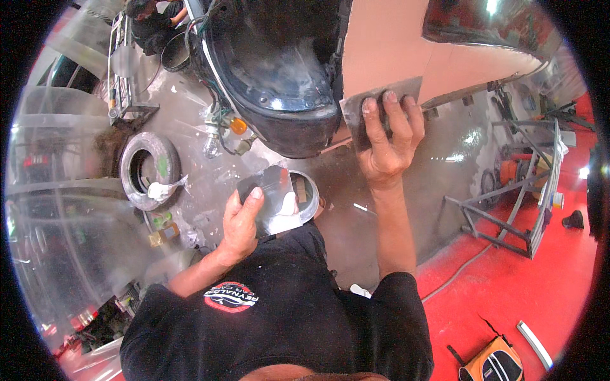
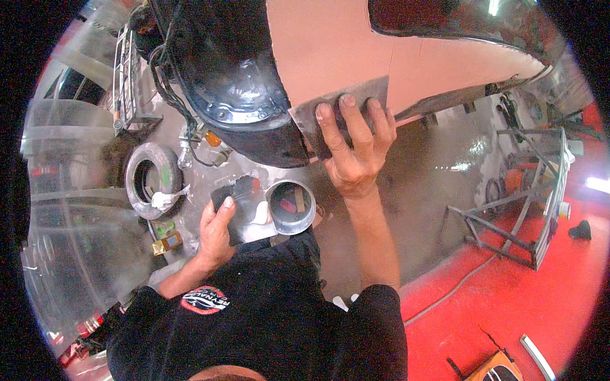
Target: The person mixes body filler on a metal plate and applies it to a car door panel using a spreader. They smooth the filler over the surface and continue working on the panel.
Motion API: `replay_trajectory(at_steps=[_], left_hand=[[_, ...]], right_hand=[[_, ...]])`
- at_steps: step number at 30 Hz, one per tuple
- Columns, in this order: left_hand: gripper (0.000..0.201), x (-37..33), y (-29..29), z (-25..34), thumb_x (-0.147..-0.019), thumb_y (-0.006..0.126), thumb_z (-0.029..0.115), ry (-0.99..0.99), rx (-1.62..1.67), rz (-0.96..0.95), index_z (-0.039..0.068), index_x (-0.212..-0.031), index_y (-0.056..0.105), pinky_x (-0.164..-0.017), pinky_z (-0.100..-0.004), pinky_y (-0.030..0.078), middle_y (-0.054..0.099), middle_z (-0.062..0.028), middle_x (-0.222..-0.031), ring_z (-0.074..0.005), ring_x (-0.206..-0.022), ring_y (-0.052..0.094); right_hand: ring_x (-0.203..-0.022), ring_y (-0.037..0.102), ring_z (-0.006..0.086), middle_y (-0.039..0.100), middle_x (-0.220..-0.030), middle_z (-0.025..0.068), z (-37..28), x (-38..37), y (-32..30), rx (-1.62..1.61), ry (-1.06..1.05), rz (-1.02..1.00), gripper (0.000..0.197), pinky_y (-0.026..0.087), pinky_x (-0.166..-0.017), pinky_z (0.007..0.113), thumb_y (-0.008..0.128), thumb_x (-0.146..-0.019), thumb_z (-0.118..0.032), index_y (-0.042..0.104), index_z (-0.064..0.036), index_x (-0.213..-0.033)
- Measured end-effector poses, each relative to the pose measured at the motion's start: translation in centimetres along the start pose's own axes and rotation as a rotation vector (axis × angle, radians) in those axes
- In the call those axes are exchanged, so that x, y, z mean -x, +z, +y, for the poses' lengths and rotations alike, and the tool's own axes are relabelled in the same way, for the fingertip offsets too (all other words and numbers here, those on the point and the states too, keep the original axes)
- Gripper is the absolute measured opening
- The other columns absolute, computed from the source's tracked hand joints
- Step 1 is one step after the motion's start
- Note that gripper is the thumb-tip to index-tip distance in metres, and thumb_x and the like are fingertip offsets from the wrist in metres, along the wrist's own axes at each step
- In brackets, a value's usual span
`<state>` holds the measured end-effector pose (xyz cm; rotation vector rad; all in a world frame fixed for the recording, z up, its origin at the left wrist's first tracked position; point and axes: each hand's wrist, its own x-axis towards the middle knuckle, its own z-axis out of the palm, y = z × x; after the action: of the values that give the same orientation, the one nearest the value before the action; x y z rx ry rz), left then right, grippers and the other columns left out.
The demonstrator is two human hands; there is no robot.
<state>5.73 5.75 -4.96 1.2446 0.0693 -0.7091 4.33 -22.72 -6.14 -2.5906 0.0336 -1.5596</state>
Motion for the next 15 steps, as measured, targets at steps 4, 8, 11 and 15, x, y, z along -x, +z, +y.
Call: replay_trajectory(at_steps=[4, 8, 11, 15], left_hand=[[0.036, 0.0, 0.0, -0.1, -0.104, 0.052, 0.020, -0.011, 0.002, -0.028, -0.001, -0.133, 0.055, -0.095, -0.0357, 0.051, 0.066, -0.0104, -0.122, -0.0194, -0.108, 0.064], [0.035, 0.1, 0.3, 0.2, -0.104, 0.051, 0.017, 0.008, -0.081, -0.009, -0.002, -0.133, 0.055, -0.095, -0.0353, 0.052, 0.065, -0.0108, -0.124, -0.0200, -0.108, 0.064], [0.035, 0.4, 0.9, 0.5, -0.104, 0.051, 0.016, 0.008, -0.075, 0.017, -0.002, -0.133, 0.055, -0.095, -0.0352, 0.052, 0.065, -0.0117, -0.126, -0.0205, -0.109, 0.064], [0.035, 0.8, 1.4, 0.9, -0.104, 0.051, 0.016, -0.022, -0.080, 0.019, -0.002, -0.134, 0.054, -0.096, -0.0364, 0.052, 0.064, -0.0128, -0.128, -0.0214, -0.110, 0.064]], right_hand=[[-0.126, 0.049, 0.0355, 0.060, -0.137, 0.0044, -0.3, 1.8, -1.2, 0.029, 0.016, -0.077, 0.051, 0.037, -0.106, 0.053, 0.066, -0.076, -0.010, 0.072, -0.0207, -0.126], [-0.122, 0.052, 0.0359, 0.060, -0.134, 0.0076, 0.1, 0.6, -3.3, 0.080, 0.099, -0.080, 0.045, 0.039, -0.104, 0.051, 0.067, -0.080, -0.014, 0.073, -0.0190, -0.124], [-0.119, 0.054, 0.0359, 0.061, -0.131, 0.0093, 2.4, -1.8, -3.7, 0.152, 0.140, 0.026, 0.042, 0.040, -0.104, 0.050, 0.068, -0.081, -0.016, 0.073, -0.0174, -0.123], [-0.119, 0.056, 0.0377, 0.063, -0.129, 0.0158, 5.6, -4.6, -3.5, 0.130, 0.076, 0.088, 0.053, 0.040, -0.106, 0.047, 0.062, -0.075, -0.011, 0.069, -0.0069, -0.128]])
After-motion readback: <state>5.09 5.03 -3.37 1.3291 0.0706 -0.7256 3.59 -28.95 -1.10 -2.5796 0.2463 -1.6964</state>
